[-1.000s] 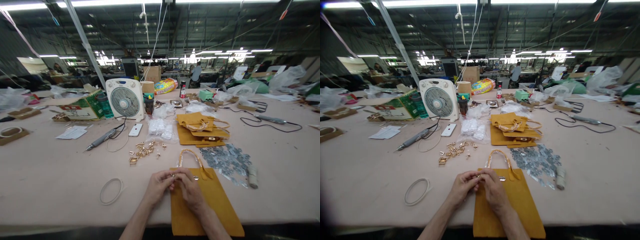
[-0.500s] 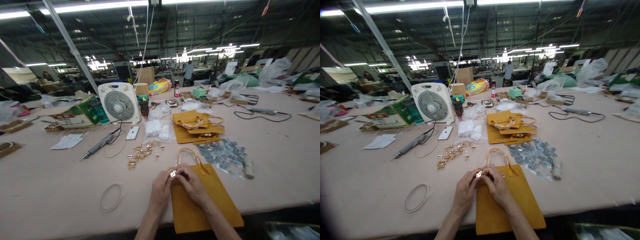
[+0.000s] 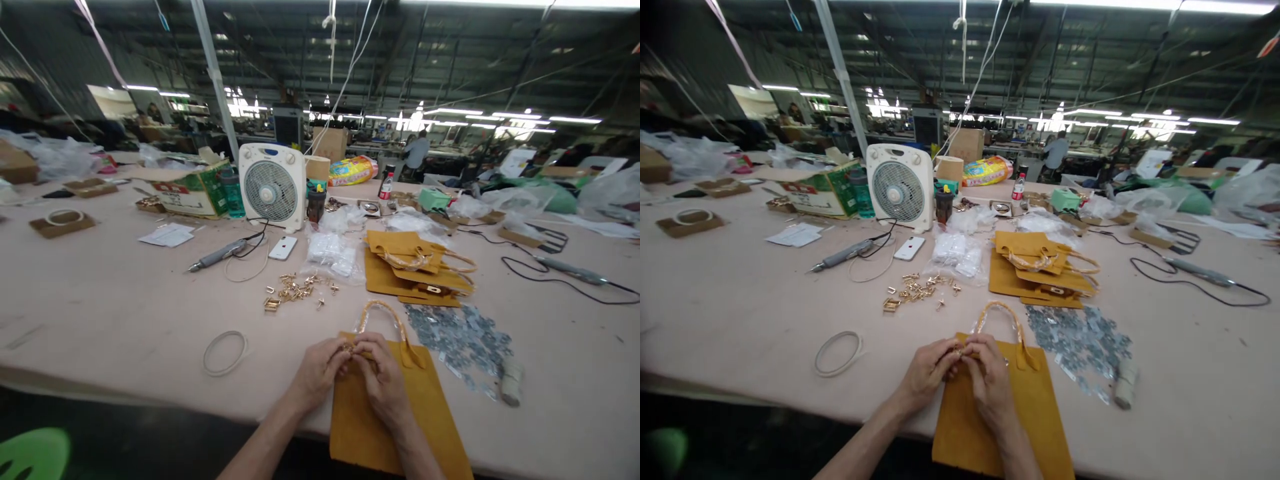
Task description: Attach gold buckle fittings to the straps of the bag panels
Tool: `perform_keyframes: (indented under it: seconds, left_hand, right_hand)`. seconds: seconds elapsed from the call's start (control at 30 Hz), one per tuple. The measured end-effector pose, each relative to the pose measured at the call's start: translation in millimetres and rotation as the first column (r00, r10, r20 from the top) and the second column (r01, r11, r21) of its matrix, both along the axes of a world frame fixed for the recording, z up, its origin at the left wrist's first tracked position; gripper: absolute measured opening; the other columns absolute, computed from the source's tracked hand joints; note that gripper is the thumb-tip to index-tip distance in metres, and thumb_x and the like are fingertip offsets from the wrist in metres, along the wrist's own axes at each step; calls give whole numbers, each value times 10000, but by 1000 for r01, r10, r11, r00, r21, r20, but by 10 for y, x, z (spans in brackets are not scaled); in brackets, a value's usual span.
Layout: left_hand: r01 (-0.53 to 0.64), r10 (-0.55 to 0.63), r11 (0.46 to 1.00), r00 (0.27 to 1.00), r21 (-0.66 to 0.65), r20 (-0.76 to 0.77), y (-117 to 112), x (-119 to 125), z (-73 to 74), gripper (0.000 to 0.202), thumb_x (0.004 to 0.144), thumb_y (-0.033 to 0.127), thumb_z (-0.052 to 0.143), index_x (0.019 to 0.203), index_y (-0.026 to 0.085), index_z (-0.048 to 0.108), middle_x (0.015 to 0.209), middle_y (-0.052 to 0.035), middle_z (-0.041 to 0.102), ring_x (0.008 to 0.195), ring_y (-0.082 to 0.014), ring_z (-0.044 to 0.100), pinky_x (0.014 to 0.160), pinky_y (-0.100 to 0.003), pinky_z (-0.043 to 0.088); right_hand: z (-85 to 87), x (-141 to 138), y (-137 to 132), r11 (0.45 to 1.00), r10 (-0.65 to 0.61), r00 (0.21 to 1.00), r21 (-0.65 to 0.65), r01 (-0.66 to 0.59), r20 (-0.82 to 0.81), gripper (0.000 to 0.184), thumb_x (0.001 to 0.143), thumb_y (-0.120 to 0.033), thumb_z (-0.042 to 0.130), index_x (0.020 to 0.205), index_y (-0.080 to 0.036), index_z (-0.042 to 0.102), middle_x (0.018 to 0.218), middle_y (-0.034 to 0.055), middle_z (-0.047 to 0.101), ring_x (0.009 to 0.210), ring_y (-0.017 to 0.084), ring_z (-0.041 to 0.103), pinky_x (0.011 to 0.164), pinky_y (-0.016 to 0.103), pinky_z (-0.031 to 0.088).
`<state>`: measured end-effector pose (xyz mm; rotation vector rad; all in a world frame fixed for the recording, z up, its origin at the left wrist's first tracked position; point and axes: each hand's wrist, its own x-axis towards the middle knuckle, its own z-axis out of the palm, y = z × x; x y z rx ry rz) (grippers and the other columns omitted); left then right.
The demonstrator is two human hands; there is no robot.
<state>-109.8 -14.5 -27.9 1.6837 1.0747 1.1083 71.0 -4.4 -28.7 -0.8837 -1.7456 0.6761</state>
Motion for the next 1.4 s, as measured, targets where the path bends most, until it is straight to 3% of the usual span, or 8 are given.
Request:
perform_keyframes:
  seconds: [0.23, 0.47, 0.7, 1.03, 1.13, 1.3, 1.4]
  left_hand:
    - [-79, 81, 984, 997, 161, -2, 2, -11, 57, 292, 1061, 374, 517, 1217, 232, 719, 1079, -69, 762, 968, -199, 714, 904, -290, 560]
    - [-62, 71, 974, 997, 217, -37, -15, -28, 30, 302, 1063, 346, 524, 1277, 260, 718, 1100, -61, 784, 984, -195, 730, 927, -296, 559]
    - [-52, 66, 971, 996, 233, -53, -21, -27, 36, 305, 1062, 317, 520, 1296, 272, 711, 1145, -55, 785, 1021, -196, 733, 936, -303, 560]
    - [-51, 68, 959, 996, 279, -54, -43, -7, 57, 322, 1060, 290, 517, 1329, 267, 693, 1185, -71, 783, 1053, -199, 742, 974, -327, 582]
    - [-89, 99, 963, 995, 254, -30, -27, -1, 30, 321, 1054, 315, 528, 1322, 258, 696, 1201, -83, 775, 1075, -215, 737, 985, -342, 583]
    - [-170, 162, 982, 981, 80, 103, -27, 6, -39, 316, 1016, 354, 597, 1302, 222, 623, 1095, -75, 789, 931, -199, 759, 845, -306, 616]
    - [-157, 153, 988, 973, 6, 174, -39, 15, -45, 218, 1002, 371, 616, 1151, 213, 601, 970, -46, 778, 861, -184, 751, 797, -289, 609]
  right_hand:
    - [-21, -6, 31, 995, -36, 994, -101, 25, -104, 154, 1034, -268, 576, 1071, -256, 724, 1126, 77, 698, 1111, 234, 657, 990, 388, 537]
    - [-20, 1, 38, 998, -31, 998, -64, 28, -46, 154, 1016, -272, 613, 1047, -262, 763, 1082, 76, 734, 1041, 239, 687, 946, 395, 561]
    - [-12, -64, 23, 997, -78, 997, 23, 78, 17, 184, 1046, -260, 540, 1024, -243, 722, 1013, 79, 726, 977, 233, 688, 901, 381, 557]
    - [-15, -56, 29, 993, -60, 998, -102, 58, -12, 219, 1063, -319, 524, 944, -232, 686, 970, 55, 686, 935, 209, 656, 865, 329, 525]
    - [-14, -43, 28, 988, -47, 995, -153, 32, -93, 187, 1049, -350, 558, 1043, -230, 701, 1037, 71, 700, 995, 220, 668, 889, 334, 552]
    - [-24, -30, 3, 987, -12, 991, -162, -10, -132, 192, 977, -356, 696, 1127, -237, 712, 1102, 81, 708, 986, 223, 684, 856, 332, 583]
    - [-23, -31, 6, 985, -23, 992, -171, 1, -125, 184, 967, -349, 714, 1117, -244, 733, 1078, 74, 719, 962, 223, 693, 856, 339, 586]
